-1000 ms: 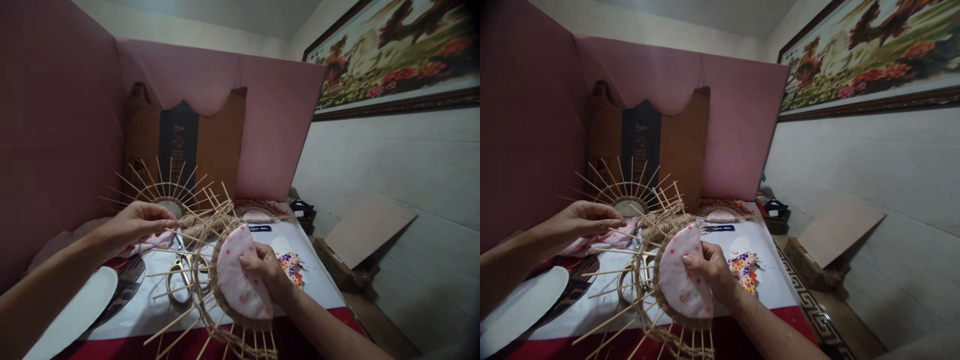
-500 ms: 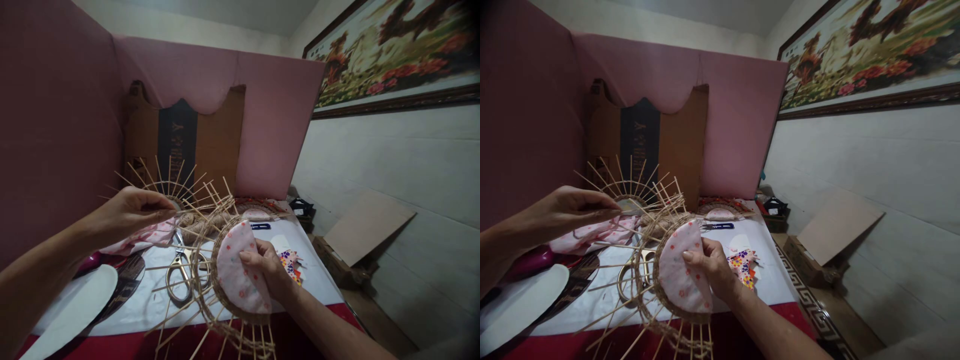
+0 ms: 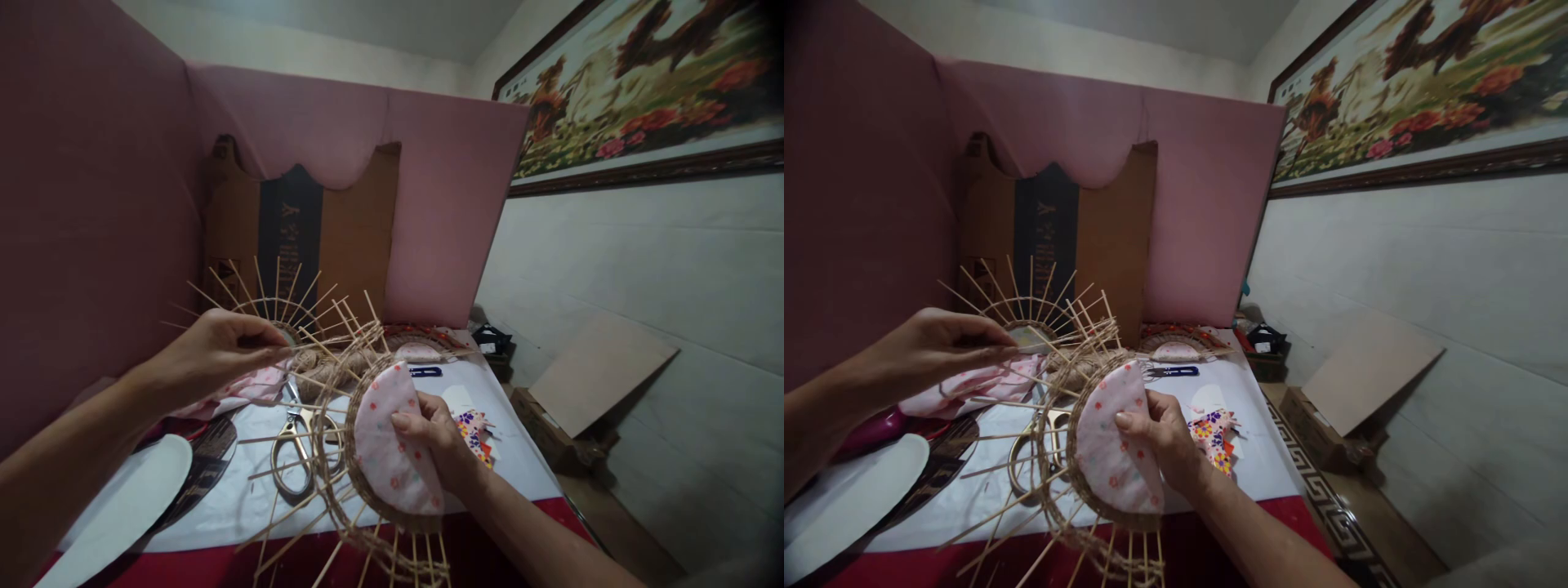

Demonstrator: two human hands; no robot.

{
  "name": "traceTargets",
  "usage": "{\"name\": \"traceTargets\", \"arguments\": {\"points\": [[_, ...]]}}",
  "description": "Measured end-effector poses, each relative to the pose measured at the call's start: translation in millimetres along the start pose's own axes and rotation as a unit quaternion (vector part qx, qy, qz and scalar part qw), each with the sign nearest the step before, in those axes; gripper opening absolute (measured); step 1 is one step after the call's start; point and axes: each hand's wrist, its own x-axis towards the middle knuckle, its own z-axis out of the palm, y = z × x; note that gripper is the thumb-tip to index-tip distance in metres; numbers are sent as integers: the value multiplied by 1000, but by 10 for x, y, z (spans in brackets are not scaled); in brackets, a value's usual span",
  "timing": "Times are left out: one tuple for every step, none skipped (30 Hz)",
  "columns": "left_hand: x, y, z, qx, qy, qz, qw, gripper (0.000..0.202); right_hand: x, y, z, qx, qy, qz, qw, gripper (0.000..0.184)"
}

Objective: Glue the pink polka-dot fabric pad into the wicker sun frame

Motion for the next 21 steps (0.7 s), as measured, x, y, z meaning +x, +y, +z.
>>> {"name": "traceTargets", "arguments": {"points": [[19,0,2,-20,-9,-24,999,19,-2,0,2,1,2,1,1000,24],[42,-1,3,-44,-8,-45,998,19,-4,0,2,2,2,2,1000,24],[67,-3,2,-66,-5,-63,996,19,-5,1,3,3,2,1,1000,24],[94,-8,0,-83,1,-75,994,18,-7,2,3,3,0,0,1000,24],[121,-15,-5,-94,5,-83,992,18,-8,4,3,4,-1,-1,1000,24],[147,-24,-13,-103,10,-88,991,18,-8,6,2,3,-2,-2,1000,24],[170,-34,-22,-110,14,-91,990,19,-7,9,1,1,-1,-1,1000,24],[188,-44,-33,-117,18,-92,989,19,-5,12,-1,-1,-1,0,1000,24],[201,-54,-43,-123,24,-89,988,20,-3,16,-3,-4,0,3,1000,25],[206,-61,-53,-127,31,-83,988,21,1,21,-7,-5,-1,4,1000,25],[204,-64,-60,-127,36,-77,988,22,6,25,-11,-6,-2,5,1000,25],[195,-64,-66,-123,40,-70,989,23,11,30,-15,-6,-4,5,1000,25],[179,-57,-68,-114,45,-62,990,24,15,35,-20,-5,-4,5,1000,25],[157,-46,-68,-102,53,-51,992,24,18,39,-24,-5,-3,5,1000,25],[129,-31,-64,-87,61,-37,994,24,21,42,-26,-5,-2,5,1000,25],[96,-13,-57,-67,70,-21,995,24,22,44,-28,-7,-2,5,1000,25],[58,7,-44,-44,80,-1,996,23,22,45,-28,-8,-2,5,1000,25],[17,26,-27,-19,86,20,996,22,22,45,-28,-9,-3,4,1000,25],[-25,43,-4,5,85,41,996,21,20,45,-27,-10,-4,3,1000,25],[-68,57,23,29,73,62,995,19,19,44,-25,-9,-5,1,1000,25],[-110,67,55,52,55,84,994,17,17,42,-23,-9,-4,-1,1000,25]]}}
